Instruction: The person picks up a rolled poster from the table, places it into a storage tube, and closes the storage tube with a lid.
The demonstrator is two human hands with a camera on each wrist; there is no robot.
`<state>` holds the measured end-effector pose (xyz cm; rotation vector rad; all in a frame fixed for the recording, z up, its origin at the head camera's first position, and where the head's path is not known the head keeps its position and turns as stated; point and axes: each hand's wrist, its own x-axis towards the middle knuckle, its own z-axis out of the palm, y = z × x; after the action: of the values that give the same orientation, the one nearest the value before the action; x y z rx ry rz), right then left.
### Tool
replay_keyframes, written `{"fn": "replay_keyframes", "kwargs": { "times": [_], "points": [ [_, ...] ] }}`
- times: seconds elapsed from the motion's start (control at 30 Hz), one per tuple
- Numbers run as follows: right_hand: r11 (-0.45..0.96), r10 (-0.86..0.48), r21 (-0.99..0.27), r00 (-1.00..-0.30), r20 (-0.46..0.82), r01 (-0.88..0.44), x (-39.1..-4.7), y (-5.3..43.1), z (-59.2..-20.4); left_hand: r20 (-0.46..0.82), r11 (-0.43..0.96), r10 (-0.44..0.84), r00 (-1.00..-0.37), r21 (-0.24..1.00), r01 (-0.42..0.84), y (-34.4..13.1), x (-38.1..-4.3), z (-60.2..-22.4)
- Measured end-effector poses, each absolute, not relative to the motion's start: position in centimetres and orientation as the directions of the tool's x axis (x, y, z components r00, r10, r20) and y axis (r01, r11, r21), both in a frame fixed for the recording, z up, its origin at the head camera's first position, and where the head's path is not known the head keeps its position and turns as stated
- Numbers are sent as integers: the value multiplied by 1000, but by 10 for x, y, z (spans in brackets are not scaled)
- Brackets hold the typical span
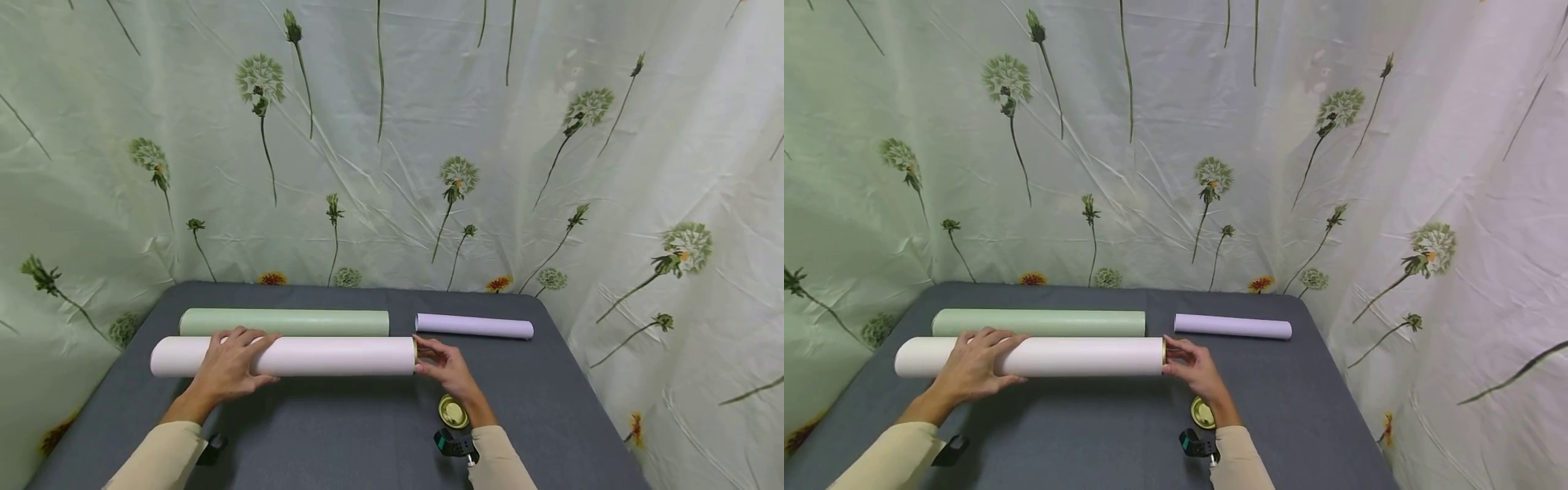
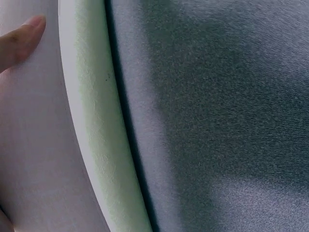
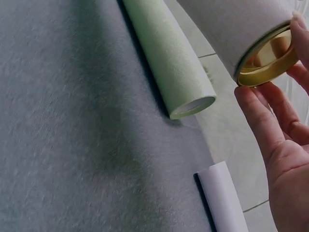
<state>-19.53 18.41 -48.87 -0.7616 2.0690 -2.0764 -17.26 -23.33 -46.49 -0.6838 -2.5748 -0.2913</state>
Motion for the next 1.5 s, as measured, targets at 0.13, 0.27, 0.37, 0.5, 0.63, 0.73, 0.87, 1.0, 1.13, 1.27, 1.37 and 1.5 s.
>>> {"fn": "replay_keyframes", "kwargs": {
  "times": [0.13, 0.27, 0.37, 0.5, 0.63, 0.73, 0.87, 1.0, 1.13, 1.27, 1.37, 1.5],
  "points": [
    [-74, -443, -968, -862, 246, -238, -193, 185, -491, 485, 850, 423, -766, 80, 520, -232, -171, -468],
    [-65, -448, -966, -858, 252, -250, -190, 190, -494, 467, 847, 425, -775, 96, 522, -227, -170, -473],
    [-58, -452, -963, -854, 259, -262, -190, 193, -493, 457, 851, 414, -787, 113, 513, -225, -168, -477],
    [-58, -464, -970, -854, 234, -235, -191, 193, -490, 454, 856, 405, -794, 117, 504, -227, -166, -477],
    [-52, -461, -981, -867, 188, -186, -190, 195, -488, 436, 849, 424, -793, 112, 516, -228, -168, -472],
    [-38, -457, -988, -877, 149, -147, -188, 197, -487, 425, 845, 439, -791, 104, 525, -227, -172, -469],
    [-38, -444, -992, -887, 126, -122, -185, 198, -490, 421, 840, 456, -784, 88, 535, -225, -175, -468],
    [-67, -426, -989, -893, 146, -129, -184, 197, -496, 427, 830, 474, -771, 77, 553, -224, -179, -467],
    [-97, -409, -984, -895, 177, -151, -183, 193, -501, 459, 806, 508, -728, 44, 591, -227, -181, -469],
    [-125, -404, -980, -894, 194, -157, -184, 186, -507, 488, 792, 531, -693, 6, 611, -232, -179, -470],
    [-138, -411, -979, -891, 193, -149, -183, 181, -513, 485, 787, 542, -687, -6, 617, -236, -178, -469],
    [-128, -426, -982, -886, 184, -142, -181, 177, -520, 474, 779, 555, -684, -7, 627, -240, -175, -468]
  ]
}}
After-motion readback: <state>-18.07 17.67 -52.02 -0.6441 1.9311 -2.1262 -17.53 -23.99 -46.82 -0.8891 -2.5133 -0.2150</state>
